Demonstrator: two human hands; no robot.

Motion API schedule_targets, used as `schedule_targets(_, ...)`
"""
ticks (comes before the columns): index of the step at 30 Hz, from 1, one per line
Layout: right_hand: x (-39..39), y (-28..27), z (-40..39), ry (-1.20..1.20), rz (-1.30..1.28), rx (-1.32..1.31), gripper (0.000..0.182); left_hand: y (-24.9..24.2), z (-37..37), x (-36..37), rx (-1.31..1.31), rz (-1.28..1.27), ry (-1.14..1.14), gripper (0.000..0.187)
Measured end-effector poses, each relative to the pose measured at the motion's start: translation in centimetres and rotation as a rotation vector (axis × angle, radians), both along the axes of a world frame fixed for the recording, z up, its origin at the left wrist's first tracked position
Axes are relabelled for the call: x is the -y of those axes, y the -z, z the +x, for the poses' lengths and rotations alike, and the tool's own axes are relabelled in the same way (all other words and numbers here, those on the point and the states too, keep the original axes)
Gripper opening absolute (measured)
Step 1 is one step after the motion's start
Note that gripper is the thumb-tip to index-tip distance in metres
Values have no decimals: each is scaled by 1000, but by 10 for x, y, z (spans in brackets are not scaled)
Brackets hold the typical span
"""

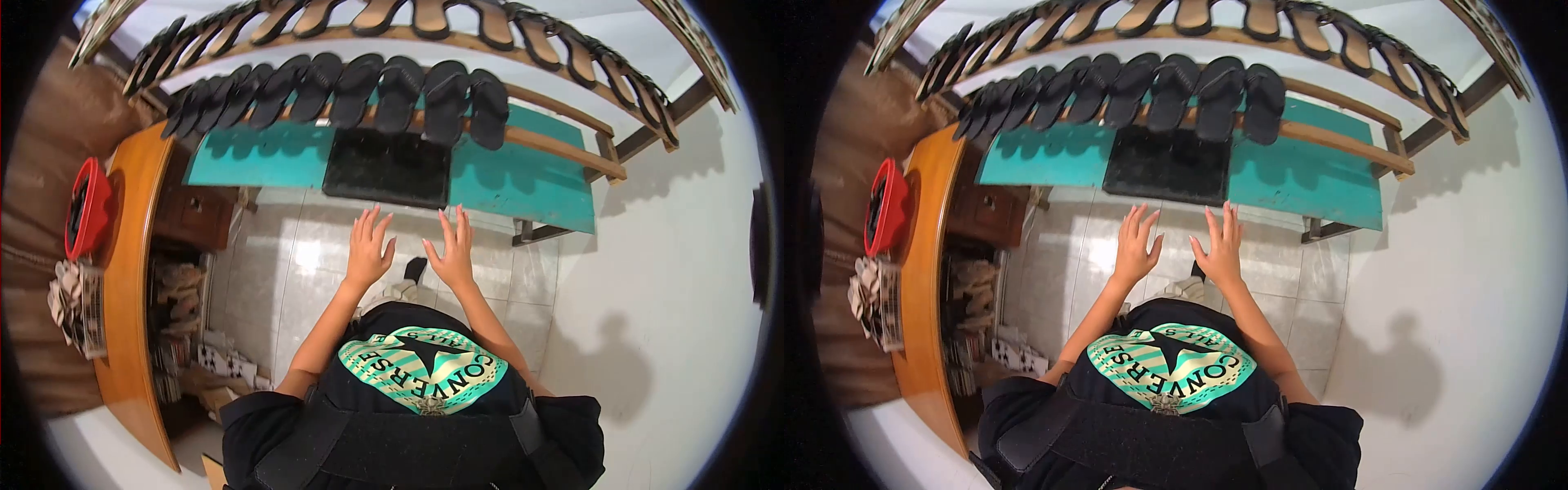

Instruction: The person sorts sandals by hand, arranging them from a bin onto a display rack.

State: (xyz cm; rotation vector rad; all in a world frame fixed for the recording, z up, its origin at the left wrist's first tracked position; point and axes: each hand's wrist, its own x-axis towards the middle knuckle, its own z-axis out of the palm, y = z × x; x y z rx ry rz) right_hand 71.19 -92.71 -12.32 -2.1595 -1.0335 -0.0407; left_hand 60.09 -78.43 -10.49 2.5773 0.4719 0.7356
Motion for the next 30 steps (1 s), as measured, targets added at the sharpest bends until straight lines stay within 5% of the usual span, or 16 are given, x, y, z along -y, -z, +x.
schedule_targets(15, -47, -7, -158, -590, -60, -73, 51, -3, -209, 26, -29, -51, -586, 44)
schedule_targets(30, -266, -30, -337, -1154, 3, 55, 50, -21, -416, -82, 38, 16, -1211, 45)
